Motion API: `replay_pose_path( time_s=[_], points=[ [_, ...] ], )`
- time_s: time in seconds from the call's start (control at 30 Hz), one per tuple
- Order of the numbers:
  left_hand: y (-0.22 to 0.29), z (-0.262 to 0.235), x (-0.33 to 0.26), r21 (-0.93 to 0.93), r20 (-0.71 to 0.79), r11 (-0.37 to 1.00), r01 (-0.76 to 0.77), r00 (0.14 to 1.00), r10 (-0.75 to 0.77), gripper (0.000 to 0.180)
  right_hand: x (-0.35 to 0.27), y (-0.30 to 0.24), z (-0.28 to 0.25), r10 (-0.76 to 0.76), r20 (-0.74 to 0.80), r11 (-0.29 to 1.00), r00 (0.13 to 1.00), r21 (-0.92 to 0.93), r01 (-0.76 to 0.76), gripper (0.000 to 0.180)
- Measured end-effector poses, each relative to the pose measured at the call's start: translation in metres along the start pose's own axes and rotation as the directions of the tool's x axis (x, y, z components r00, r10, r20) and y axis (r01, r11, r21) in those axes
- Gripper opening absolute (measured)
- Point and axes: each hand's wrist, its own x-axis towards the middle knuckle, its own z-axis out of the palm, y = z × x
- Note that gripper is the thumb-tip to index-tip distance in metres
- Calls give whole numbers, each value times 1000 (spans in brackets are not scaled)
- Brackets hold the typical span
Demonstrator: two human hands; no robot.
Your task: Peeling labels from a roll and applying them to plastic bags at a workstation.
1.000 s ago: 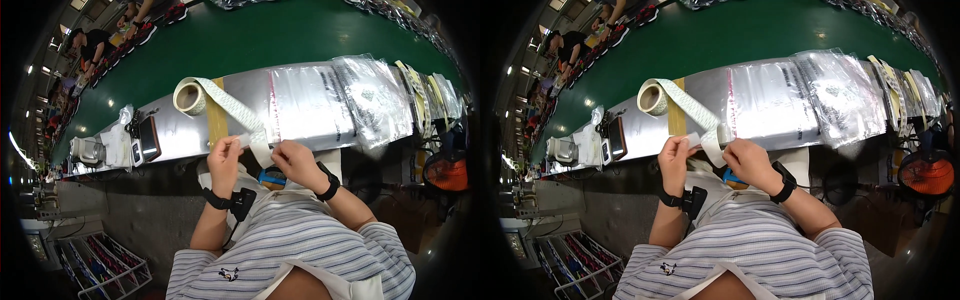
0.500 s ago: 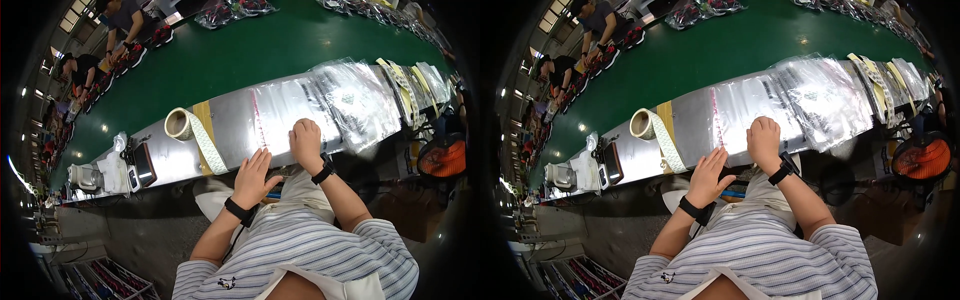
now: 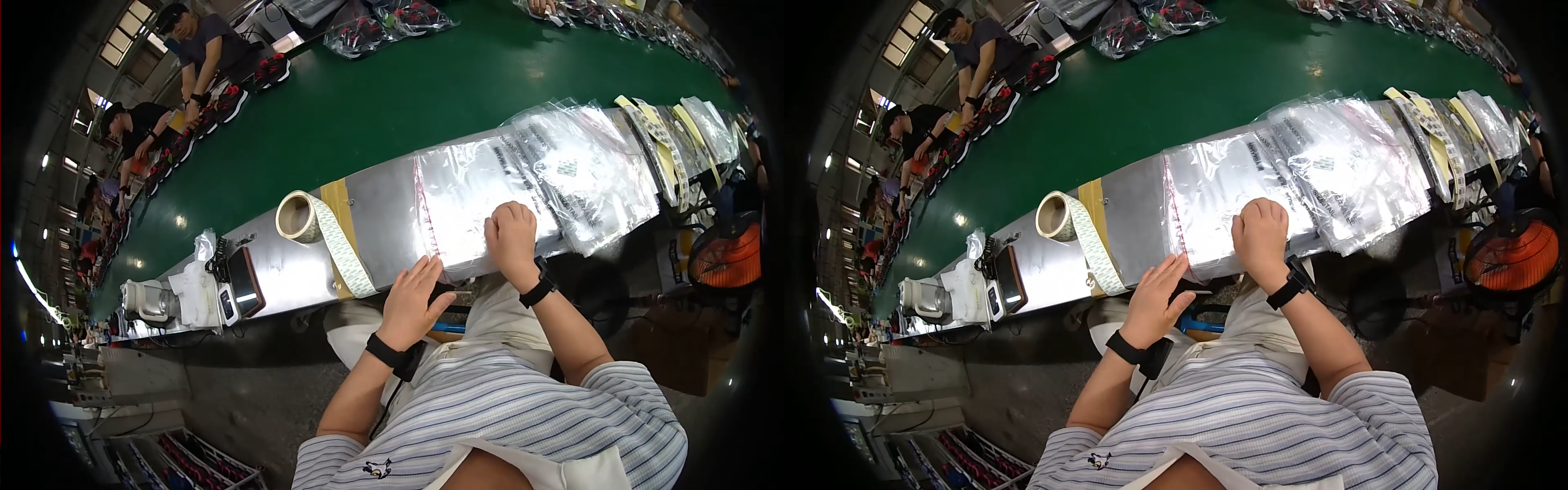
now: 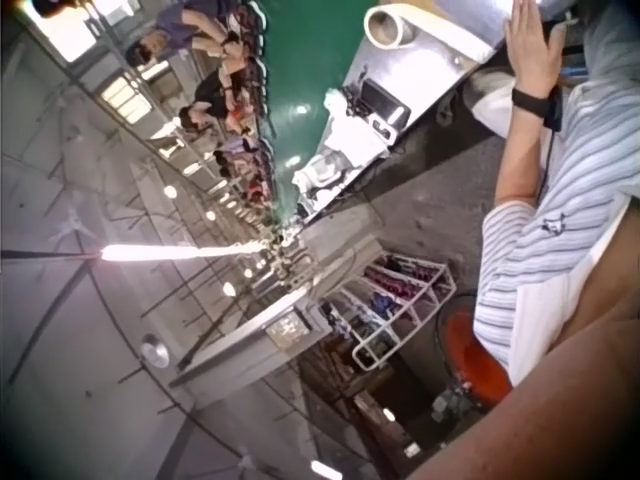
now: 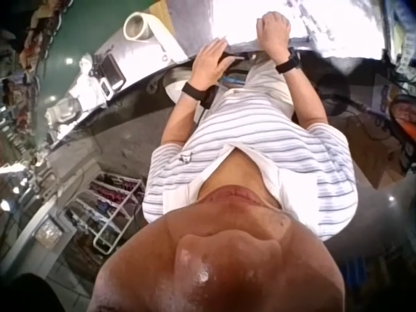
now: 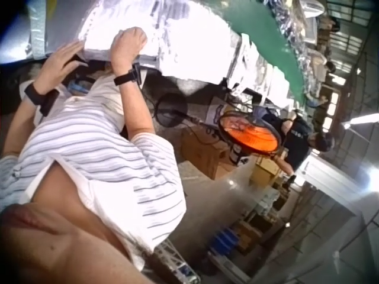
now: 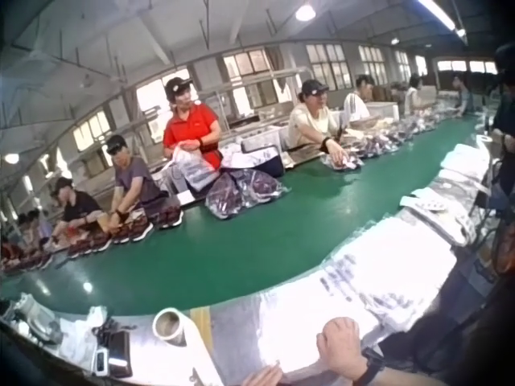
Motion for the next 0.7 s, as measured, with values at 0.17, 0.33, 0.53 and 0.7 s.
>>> replay_pose_path(
  time_s=[0.17,0.33,0.53,0.7],
  points=[
    [25,-32,29,-565,72,799,204,977,-199,41,-4,4,-8,-28,-30,980,999,196,34,9],
    [28,3,102,-991,123,-47,122,992,-28,41,-4,1,-4,17,-9,963,1000,269,-14,6],
    [-5,41,118,-907,342,-292,303,935,-94,28,5,22,-52,346,267,546,899,723,-424,11],
    [19,46,145,-857,514,-10,515,853,-90,28,19,1,-65,-5,291,671,957,710,-212,14]
  ],
)
